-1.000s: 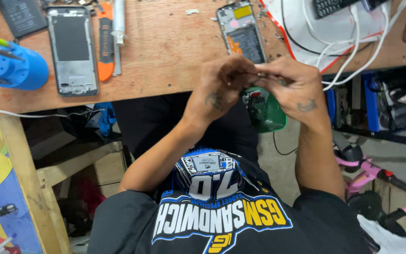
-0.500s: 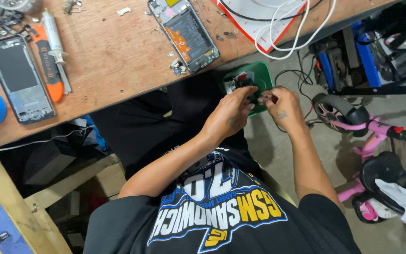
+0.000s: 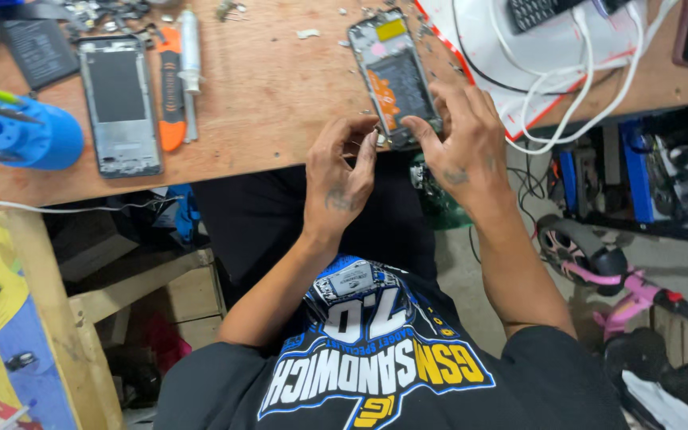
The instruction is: The person is repairing a disassembled smartphone. They handle various small components, including circuit boards and screws, using tools like a screwdriver and tweezers. The person appears to be sorting through parts and attempting to reassemble or fix the device.
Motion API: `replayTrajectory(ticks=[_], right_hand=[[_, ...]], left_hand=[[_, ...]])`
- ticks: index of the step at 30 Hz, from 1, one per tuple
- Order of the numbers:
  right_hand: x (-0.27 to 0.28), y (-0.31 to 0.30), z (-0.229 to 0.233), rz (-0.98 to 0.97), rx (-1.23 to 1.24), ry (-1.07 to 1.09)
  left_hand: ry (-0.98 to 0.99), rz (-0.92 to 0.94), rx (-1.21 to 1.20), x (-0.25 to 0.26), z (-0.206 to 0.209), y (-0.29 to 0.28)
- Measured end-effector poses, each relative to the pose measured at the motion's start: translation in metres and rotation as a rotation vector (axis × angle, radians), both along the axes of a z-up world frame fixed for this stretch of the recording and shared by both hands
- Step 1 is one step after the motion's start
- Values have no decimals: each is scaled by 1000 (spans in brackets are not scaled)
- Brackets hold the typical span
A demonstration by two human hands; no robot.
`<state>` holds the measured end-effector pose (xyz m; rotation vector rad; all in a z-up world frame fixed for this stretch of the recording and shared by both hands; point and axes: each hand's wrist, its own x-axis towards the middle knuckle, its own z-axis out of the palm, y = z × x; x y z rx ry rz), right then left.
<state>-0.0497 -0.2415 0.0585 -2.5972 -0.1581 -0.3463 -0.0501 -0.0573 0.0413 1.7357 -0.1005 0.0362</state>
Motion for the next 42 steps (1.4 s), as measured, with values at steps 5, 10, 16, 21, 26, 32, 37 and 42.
replayTrajectory(ticks=[5, 10, 16, 21, 26, 32, 37, 42], right_hand=[[32, 22, -3, 3, -201, -19], [47, 19, -5, -69, -113, 181], [60, 9, -16, -108, -46, 300], [67, 9, -25, -79, -41, 237], [68, 6, -20, -99, -13, 225], [75, 4, -13, -118, 223, 329], [73, 14, 8, -31, 452, 233], [75, 47, 17, 168, 738, 277]], left_hand=[[22, 104, 7, 11, -10, 21], [70, 156, -12, 26, -17, 43], [0, 190, 16, 41, -19, 58], [13, 179, -13, 40, -19, 60], [-3, 181, -21, 41, -20, 63], [-27, 203, -17, 41, -22, 62], [-22, 221, -30, 40, -24, 64], [61, 233, -143, 38, -24, 67]])
